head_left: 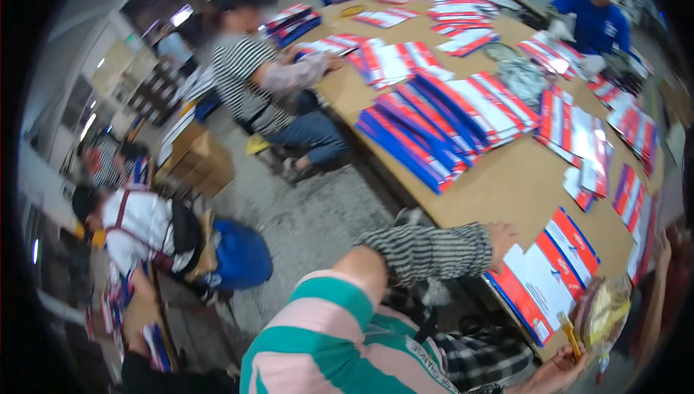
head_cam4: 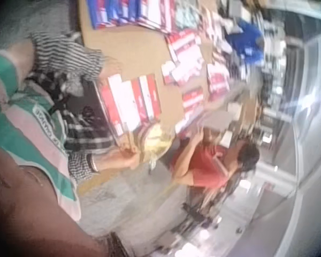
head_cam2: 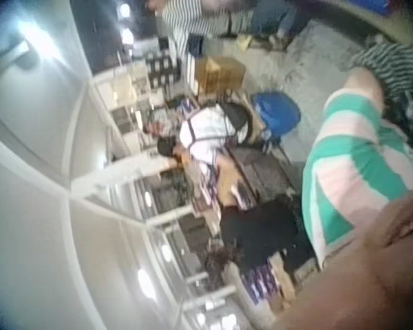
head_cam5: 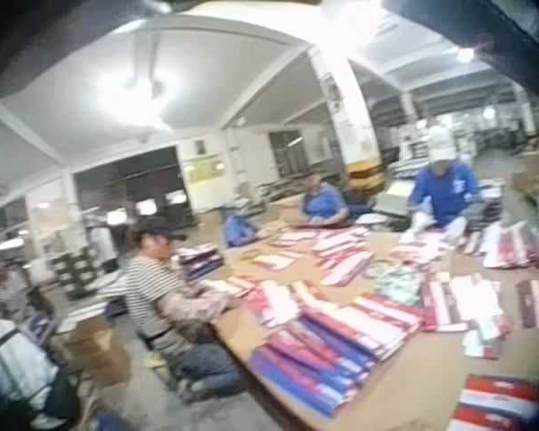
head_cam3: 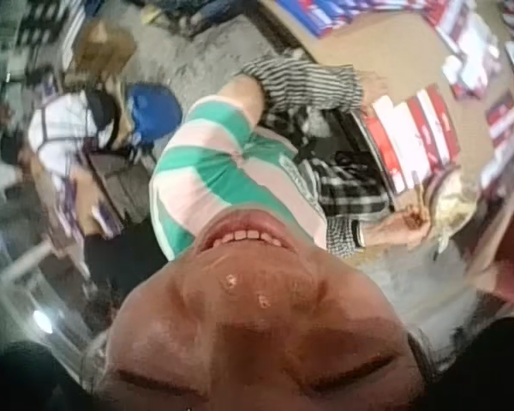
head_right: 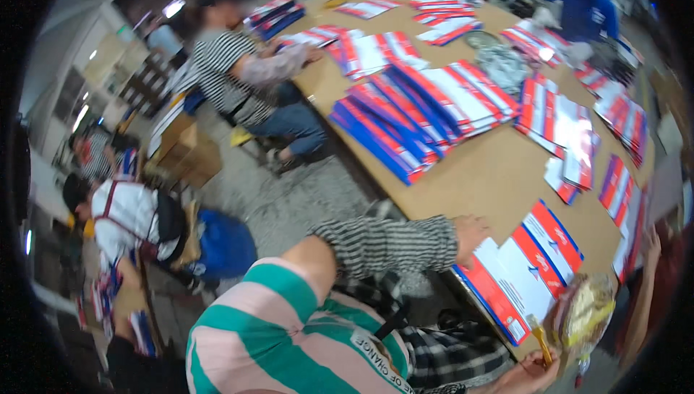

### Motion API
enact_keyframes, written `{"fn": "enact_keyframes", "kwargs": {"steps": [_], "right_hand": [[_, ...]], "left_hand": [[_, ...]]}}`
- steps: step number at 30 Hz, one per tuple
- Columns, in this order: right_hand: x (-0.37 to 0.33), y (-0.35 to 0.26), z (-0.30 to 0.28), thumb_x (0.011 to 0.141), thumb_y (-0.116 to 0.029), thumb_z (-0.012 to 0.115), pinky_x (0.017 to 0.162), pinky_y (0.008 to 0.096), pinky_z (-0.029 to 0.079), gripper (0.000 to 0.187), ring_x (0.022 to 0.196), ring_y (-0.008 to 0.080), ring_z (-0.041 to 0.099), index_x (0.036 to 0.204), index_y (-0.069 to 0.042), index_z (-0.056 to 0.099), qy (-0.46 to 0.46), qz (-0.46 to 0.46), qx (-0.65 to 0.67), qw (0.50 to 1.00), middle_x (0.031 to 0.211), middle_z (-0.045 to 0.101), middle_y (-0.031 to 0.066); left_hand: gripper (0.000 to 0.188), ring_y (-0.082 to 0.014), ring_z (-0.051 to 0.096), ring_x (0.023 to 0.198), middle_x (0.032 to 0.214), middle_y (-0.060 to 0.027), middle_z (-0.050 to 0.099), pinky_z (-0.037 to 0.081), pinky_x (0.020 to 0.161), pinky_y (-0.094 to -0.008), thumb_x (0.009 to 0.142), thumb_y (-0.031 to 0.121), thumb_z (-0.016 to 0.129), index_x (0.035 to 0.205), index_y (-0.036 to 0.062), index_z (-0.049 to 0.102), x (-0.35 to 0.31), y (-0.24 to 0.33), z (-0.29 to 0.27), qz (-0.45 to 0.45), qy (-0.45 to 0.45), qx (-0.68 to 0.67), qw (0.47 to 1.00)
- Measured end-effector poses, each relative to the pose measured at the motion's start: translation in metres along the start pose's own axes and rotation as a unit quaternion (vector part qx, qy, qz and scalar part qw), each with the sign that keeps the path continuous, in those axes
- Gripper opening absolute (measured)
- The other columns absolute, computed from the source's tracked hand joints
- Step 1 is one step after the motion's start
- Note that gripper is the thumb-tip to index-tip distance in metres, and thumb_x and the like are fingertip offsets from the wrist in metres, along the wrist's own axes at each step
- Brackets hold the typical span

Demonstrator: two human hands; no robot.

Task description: The person uses a small brush to apply glue from a foil-wrapped container onto the edges of flat paper sheets. They then fold the glued edges to secure the paper. The person repeats this process for multiple sheets, stacking the finished items on the table.

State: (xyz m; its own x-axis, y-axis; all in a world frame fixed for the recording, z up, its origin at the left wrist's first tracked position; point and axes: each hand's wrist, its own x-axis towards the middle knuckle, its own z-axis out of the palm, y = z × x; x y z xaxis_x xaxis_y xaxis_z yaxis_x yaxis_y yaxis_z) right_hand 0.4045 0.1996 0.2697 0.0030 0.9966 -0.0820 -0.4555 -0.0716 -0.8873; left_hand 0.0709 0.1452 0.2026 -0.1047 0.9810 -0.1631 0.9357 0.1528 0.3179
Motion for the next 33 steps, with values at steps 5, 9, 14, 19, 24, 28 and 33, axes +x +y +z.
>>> {"fn": "enact_keyframes", "kwargs": {"steps": [5,9,14,19,24,28,33], "right_hand": [[-0.004,0.003,0.019,0.094,-0.027,0.045,0.065,0.0226,0.043,0.032,0.073,0.0119,0.051,0.100,0.003,0.054,0.032,-0.045,-0.049,0.997,0.087,0.057,0.0073],[-0.022,-0.015,0.068,0.087,-0.022,0.050,0.050,0.0229,0.039,0.024,0.056,0.0156,0.049,0.075,-0.002,0.058,0.040,0.001,0.018,0.999,0.069,0.057,0.0072],[-0.028,-0.021,0.067,0.088,-0.021,0.048,0.050,0.0219,0.041,0.023,0.058,0.0147,0.051,0.078,-0.001,0.057,0.013,-0.013,0.016,1.000,0.074,0.058,0.0076],[-0.031,-0.018,0.066,0.088,-0.021,0.048,0.052,0.0232,0.042,0.023,0.058,0.0160,0.051,0.080,-0.001,0.057,0.007,-0.030,0.023,0.999,0.074,0.058,0.0076],[-0.017,-0.004,0.033,0.093,-0.021,0.049,0.063,0.0212,0.043,0.026,0.072,0.0126,0.052,0.098,0.004,0.055,0.007,-0.029,0.027,0.999,0.087,0.056,0.0084],[-0.023,-0.003,0.029,0.093,-0.021,0.049,0.063,0.0218,0.043,0.025,0.073,0.0132,0.052,0.096,0.003,0.055,-0.025,-0.026,0.050,0.998,0.089,0.057,0.0091],[-0.025,-0.006,0.032,0.093,-0.022,0.050,0.063,0.0213,0.043,0.025,0.074,0.0127,0.052,0.096,0.002,0.055,-0.054,-0.011,0.042,0.998,0.090,0.057,0.0080]], "left_hand": [[0.093,-0.0361,0.043,0.115,0.121,-0.0231,0.041,0.040,0.096,-0.0404,0.048,0.039,0.084,0.122,-0.0011,0.043,-0.004,-0.006,0.010,-0.037,-0.037,-0.031,0.998],[0.087,-0.0360,0.044,0.114,0.116,-0.0232,0.040,0.041,0.095,-0.0406,0.050,0.041,0.083,0.117,-0.0023,0.048,-0.009,-0.011,-0.012,-0.027,-0.008,-0.044,0.999],[0.080,-0.0367,0.047,0.110,0.113,-0.0229,0.041,0.043,0.092,-0.0408,0.050,0.039,0.083,0.110,-0.0031,0.050,-0.011,-0.008,-0.008,-0.013,0.016,-0.088,0.996],[0.083,-0.0352,0.049,0.105,0.109,-0.0221,0.043,0.046,0.087,-0.0409,0.048,0.036,0.083,0.111,-0.0041,0.046,-0.013,-0.007,-0.006,-0.013,0.049,-0.070,0.996],[0.078,-0.0351,0.050,0.103,0.109,-0.0217,0.043,0.047,0.086,-0.0403,0.048,0.032,0.084,0.108,-0.0031,0.047,-0.018,0.003,-0.009,-0.030,0.061,-0.084,0.994],[0.075,-0.0357,0.050,0.103,0.110,-0.0224,0.042,0.047,0.086,-0.0409,0.049,0.030,0.083,0.106,-0.0033,0.049,-0.014,-0.002,0.001,-0.023,0.080,-0.104,0.991],[0.076,-0.0361,0.050,0.103,0.110,-0.0217,0.043,0.046,0.087,-0.0413,0.051,0.029,0.083,0.109,-0.0040,0.046,-0.014,0.002,0.015,-0.025,0.095,-0.144,0.985]]}}
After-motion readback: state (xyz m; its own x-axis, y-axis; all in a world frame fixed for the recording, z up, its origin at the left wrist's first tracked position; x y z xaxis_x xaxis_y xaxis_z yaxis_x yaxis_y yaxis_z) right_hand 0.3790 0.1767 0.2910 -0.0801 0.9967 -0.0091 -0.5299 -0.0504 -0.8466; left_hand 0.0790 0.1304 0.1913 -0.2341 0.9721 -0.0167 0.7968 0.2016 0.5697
